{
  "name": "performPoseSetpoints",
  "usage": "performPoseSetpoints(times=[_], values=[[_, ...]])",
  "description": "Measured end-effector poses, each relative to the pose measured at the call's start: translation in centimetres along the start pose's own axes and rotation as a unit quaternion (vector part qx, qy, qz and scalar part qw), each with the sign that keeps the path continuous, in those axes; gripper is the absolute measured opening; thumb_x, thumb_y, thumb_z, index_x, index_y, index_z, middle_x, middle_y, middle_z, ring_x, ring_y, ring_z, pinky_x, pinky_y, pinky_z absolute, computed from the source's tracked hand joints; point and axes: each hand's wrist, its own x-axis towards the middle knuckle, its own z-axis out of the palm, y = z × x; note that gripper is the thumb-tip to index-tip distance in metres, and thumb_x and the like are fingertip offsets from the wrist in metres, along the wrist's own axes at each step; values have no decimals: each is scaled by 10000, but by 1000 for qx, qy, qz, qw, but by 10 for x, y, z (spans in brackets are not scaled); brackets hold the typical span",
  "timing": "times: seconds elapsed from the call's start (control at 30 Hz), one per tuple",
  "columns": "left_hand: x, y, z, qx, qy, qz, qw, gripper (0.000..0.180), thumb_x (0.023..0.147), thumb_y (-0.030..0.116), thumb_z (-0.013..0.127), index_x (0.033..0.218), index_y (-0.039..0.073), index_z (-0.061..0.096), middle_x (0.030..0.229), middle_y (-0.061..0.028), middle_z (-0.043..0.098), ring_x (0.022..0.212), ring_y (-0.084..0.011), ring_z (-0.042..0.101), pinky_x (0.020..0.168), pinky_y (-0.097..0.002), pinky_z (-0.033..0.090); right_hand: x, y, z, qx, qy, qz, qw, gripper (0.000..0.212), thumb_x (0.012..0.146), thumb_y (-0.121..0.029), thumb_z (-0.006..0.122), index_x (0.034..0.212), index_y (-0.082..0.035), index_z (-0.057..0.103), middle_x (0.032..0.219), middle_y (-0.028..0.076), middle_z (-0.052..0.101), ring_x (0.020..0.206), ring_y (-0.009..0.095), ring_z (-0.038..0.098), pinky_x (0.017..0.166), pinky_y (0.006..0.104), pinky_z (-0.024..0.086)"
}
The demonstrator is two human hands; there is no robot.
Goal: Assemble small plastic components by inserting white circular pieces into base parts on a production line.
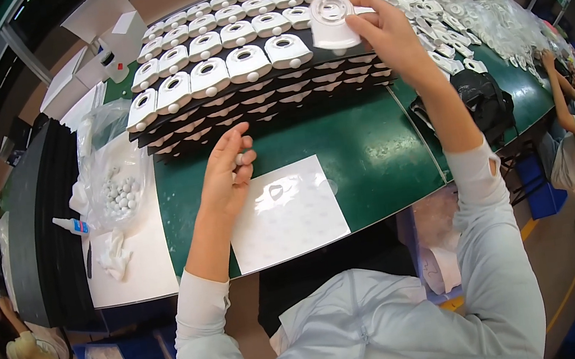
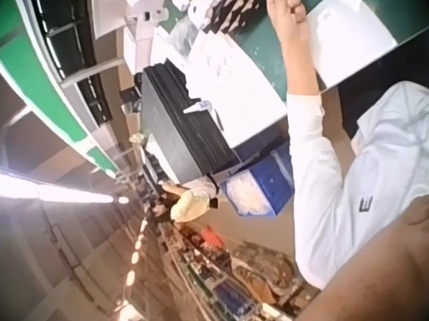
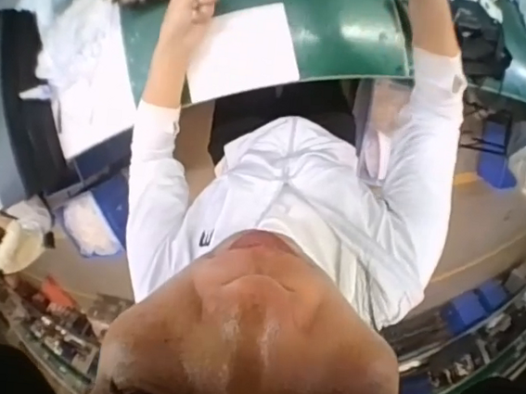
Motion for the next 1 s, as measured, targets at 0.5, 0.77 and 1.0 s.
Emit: performPoseSetpoints(times=[0.5,0.77,1.0], values=[[7,-5,-9,-163,59,-11,985,302,853,-52,411,1154,-62,421,1036,-171,489,1029,-270,506,873,-271,465,47,37,-41,-172,-126,78,974,404,806,-276,602,1103,-4,566,909,82,600,704,128,581,582,240,472],[5,-4,-8,-107,28,-25,994,298,885,125,505,1157,19,448,999,-104,547,733,-125,521,438,-148,379,13,81,-128,-596,-213,147,760,179,644,-61,643,821,-92,643,814,116,609,802,281,576,730,364,464],[2,0,-5,-88,27,-41,995,291,871,347,525,949,67,518,741,-2,510,510,-37,320,358,-148,205,-29,120,-123,-570,-313,-19,760,441,543,15,697,945,-136,602,1035,71,520,1032,255,470,848,328,434]])
